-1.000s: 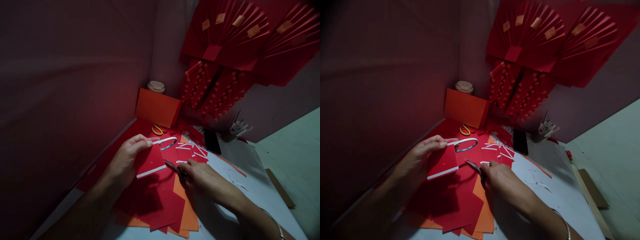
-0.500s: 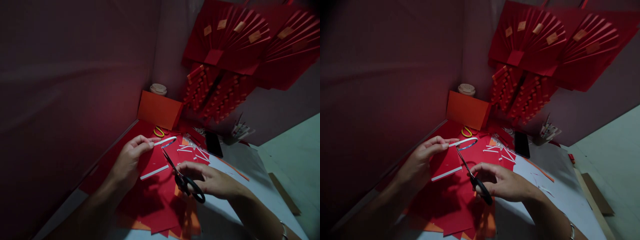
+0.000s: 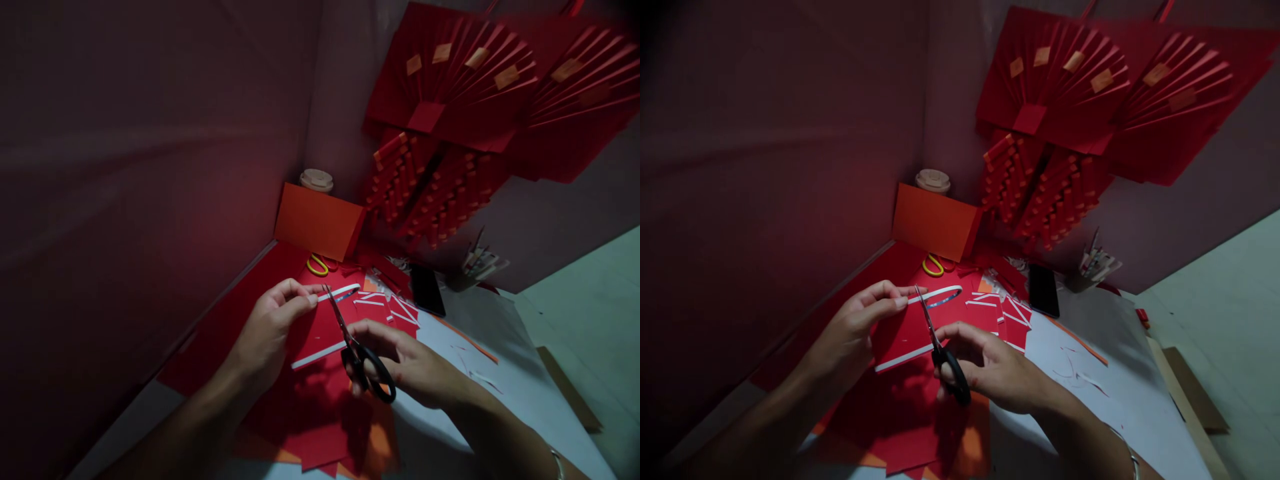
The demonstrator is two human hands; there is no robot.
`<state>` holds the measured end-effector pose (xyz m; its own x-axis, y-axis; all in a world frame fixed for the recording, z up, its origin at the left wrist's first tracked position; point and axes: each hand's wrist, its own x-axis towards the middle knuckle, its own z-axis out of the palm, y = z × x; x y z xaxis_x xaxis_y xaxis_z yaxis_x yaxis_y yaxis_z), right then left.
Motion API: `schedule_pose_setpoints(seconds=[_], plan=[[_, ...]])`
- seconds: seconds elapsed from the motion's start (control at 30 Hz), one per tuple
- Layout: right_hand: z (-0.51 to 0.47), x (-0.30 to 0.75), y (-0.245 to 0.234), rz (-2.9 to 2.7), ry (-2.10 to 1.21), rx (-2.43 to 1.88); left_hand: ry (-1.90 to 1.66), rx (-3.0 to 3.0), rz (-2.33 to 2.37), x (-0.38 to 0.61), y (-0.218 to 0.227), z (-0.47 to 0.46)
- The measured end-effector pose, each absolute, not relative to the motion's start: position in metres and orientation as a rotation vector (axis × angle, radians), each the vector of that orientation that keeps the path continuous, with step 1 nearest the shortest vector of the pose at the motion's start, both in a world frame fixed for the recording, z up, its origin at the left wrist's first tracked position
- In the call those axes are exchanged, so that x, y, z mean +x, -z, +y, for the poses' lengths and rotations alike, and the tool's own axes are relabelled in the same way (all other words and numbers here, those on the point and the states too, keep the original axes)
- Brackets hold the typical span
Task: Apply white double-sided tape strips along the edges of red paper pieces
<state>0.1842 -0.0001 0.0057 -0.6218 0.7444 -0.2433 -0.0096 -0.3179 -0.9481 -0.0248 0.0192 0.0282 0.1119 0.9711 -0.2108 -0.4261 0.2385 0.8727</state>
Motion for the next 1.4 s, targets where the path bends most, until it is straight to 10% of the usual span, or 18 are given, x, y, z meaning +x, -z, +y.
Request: schedule_pose_setpoints(seconds=[1.07, 1.4], plan=[[0.016, 0.208, -0.011, -1.457, -2.079, -0.944, -1.282, 0.705, 0.935, -0.033, -0.039, 0.021], [-0.004, 0.198, -0.026, -2.629, -1.062, -1.223, -1.140, 0.858, 0.996, -0.030, -0.036, 0.021]])
